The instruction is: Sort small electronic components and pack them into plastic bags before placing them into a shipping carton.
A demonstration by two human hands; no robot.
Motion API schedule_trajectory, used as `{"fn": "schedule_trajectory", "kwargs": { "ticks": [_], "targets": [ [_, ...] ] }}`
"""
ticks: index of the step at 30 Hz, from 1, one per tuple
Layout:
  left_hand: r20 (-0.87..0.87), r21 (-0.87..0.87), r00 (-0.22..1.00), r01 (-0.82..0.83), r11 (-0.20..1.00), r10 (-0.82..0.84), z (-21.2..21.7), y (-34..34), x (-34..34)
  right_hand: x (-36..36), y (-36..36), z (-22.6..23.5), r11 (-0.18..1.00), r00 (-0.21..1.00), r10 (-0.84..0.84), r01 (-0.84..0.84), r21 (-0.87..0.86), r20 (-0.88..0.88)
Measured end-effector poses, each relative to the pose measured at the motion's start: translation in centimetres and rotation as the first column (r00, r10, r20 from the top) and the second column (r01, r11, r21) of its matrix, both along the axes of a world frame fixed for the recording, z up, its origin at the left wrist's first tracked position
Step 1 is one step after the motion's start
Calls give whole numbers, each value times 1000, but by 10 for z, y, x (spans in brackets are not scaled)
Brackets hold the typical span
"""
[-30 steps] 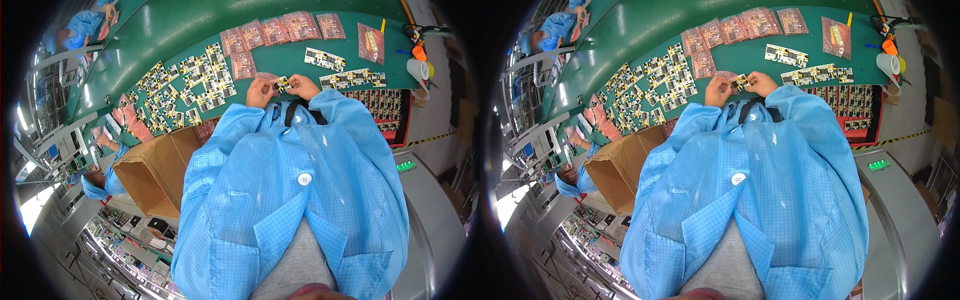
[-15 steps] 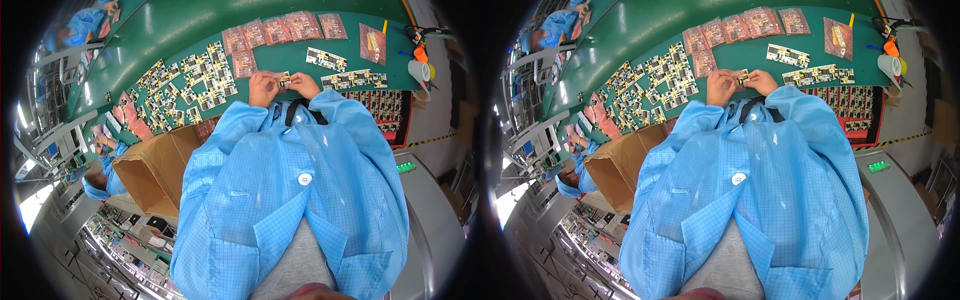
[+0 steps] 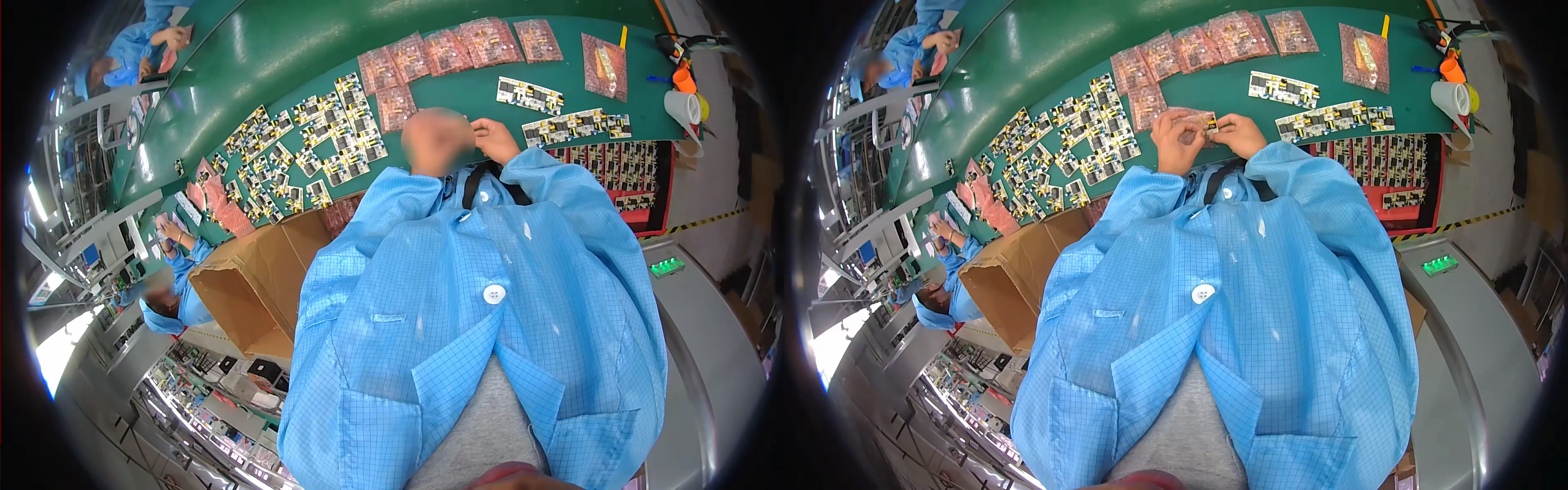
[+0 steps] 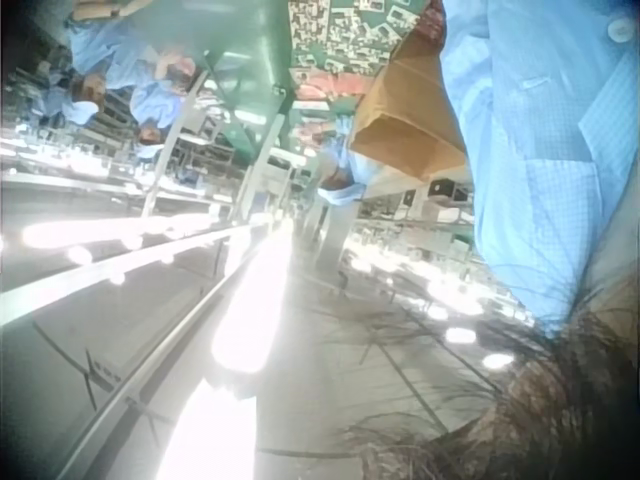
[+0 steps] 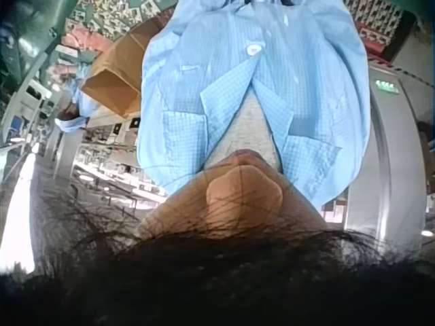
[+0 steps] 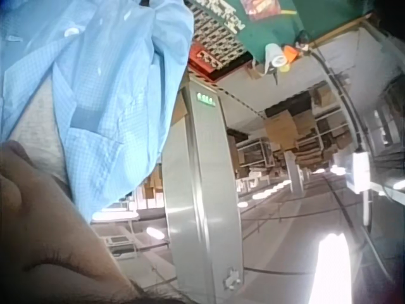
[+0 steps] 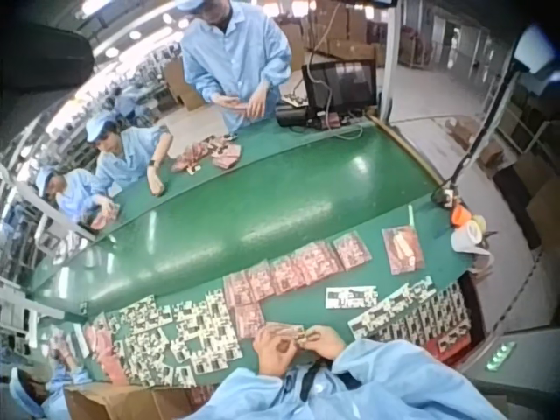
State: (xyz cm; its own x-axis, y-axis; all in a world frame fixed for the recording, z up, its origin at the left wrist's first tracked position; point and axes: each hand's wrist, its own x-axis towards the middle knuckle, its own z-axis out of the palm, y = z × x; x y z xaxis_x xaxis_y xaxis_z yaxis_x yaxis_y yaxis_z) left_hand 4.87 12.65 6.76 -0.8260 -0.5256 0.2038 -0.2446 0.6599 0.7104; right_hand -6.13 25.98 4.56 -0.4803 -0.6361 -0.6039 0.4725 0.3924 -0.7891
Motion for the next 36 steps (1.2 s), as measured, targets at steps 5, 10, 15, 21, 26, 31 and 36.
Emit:
{"fn": "schedule_trajectory", "kwargs": {
  "ticks": [5,10,15,21,26,31,36],
  "targets": [
    [68,80,995,-84,993,79,-8,0,3,5,-2,-13,999,998,15,-17,-43,-55],
    [152,105,983,-125,987,108,-1,4,7,8,-6,6,999,1000,-7,7,-32,22],
    [27,163,982,-190,968,188,-12,-4,2,9,-5,2,993,1000,-10,12,-116,11],
    [160,484,899,-431,762,407,-17,-29,8,2,0,12,999,1000,-4,4,-54,14],
    [195,667,926,-367,648,323,-27,-27,13,-2,2,10,996,998,46,-44,-71,34],
    [136,824,948,-269,499,287,-13,-16,6,-12,5,4,993,996,61,-55,-108,57],
    [78,919,986,-129,373,149,-11,-28,2,-22,3,0,953,970,188,-142,-266,155]
  ]
}}
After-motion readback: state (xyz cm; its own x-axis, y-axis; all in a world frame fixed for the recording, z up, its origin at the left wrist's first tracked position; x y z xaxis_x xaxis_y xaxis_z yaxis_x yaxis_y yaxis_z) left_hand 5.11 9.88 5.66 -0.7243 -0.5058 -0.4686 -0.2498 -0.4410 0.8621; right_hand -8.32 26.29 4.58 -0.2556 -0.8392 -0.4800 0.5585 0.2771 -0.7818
